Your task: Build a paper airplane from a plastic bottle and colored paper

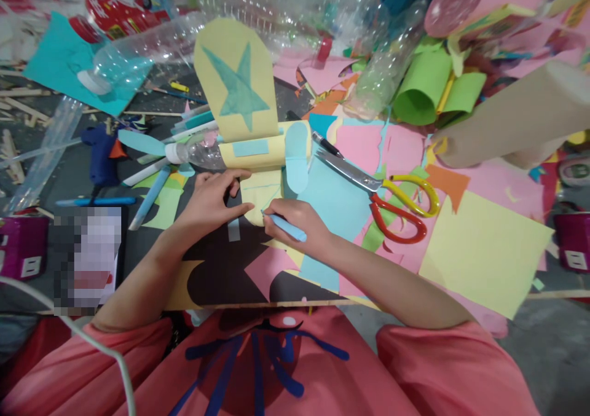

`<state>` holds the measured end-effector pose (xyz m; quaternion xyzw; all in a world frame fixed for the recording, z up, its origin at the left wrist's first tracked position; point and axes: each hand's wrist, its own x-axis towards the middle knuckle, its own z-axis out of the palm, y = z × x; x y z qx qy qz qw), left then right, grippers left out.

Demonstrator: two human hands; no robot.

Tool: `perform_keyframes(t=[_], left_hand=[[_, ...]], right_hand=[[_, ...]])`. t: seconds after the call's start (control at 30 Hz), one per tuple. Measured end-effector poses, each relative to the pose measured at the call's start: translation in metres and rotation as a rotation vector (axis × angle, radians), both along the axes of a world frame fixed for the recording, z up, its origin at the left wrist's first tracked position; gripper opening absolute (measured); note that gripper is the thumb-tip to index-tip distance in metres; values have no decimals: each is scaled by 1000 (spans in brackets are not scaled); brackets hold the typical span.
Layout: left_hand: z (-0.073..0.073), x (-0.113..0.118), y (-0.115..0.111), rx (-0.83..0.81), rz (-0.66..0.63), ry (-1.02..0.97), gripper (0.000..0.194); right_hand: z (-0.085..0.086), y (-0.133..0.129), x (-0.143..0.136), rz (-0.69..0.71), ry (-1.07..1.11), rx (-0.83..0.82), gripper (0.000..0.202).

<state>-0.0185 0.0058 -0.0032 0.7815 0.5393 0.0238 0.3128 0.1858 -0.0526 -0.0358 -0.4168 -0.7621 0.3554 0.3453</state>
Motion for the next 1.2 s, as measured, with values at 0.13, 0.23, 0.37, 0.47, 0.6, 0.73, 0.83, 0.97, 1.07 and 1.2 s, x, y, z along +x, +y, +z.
perform_keyframes(t=[0.13, 0.23, 0.37, 0.47, 0.6, 0.73, 0.83, 0.97, 1.07, 1.2], left_hand=[[0, -1, 0, -2, 1, -5, 47], [-1, -1, 0, 3, -1, -9, 47], [-1, -1, 0, 6, -4, -11, 47], [0, 0, 0, 1, -1, 1, 47], [0, 0, 1, 0, 2, 4, 46], [-1, -1, 1, -1, 3, 6, 48], [0, -1, 0, -3, 3, 4, 49], [1, 0, 0, -2, 1, 1, 48], [0, 0, 0, -6, -2, 8, 49], [-1, 0, 1, -8, 1, 14, 49]], right_hand=[[2, 0, -4, -1, 11, 65, 18], [3, 0, -7, 0, -12, 68, 18], [4, -1, -9, 11, -73, 78, 17], [6, -2, -9, 17, -114, 96, 17], [5, -2, -8, 31, -96, 43, 15], [7, 0, -4, 29, 64, -190, 18], [10, 4, 0, -75, 123, -236, 21], [13, 12, 8, -116, 82, -125, 20], [12, 16, 10, -92, 64, -88, 28], [10, 20, 10, -128, 51, -88, 30]])
